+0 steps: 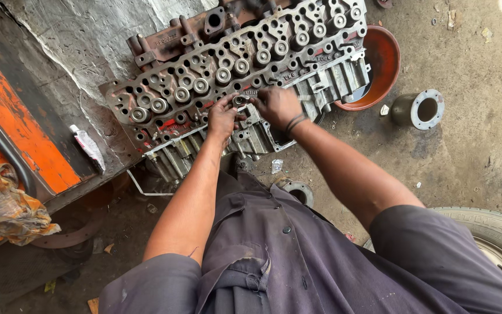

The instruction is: The person uses a wrench and their hands to work on the cylinder head and valve components of a disassembled engine block sitting on the floor.

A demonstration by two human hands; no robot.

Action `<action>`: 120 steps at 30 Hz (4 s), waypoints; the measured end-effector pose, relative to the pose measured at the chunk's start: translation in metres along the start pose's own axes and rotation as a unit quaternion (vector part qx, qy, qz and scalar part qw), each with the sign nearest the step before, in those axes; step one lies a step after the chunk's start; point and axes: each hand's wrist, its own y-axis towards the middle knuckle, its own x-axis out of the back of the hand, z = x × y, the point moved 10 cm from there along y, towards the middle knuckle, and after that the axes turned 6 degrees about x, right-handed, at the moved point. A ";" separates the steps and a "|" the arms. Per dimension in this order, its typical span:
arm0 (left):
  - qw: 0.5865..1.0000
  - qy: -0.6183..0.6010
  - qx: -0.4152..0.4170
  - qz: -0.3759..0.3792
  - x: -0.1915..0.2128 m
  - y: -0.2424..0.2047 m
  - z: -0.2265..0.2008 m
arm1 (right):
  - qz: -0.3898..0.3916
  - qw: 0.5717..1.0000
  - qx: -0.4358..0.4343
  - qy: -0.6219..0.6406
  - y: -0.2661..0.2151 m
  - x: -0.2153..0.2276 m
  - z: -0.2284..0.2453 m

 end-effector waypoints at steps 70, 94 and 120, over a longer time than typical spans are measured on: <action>0.996 -0.086 0.012 0.030 -0.012 -0.016 -0.015 | 0.017 0.975 0.144 -0.171 0.033 0.032 -0.014; 0.988 0.144 -0.015 0.063 -0.002 0.016 0.021 | -0.075 0.957 0.182 -0.215 0.009 0.033 -0.023; 0.997 -0.037 -0.007 0.067 -0.003 0.003 0.026 | -0.102 0.973 0.110 -0.178 0.003 0.020 -0.031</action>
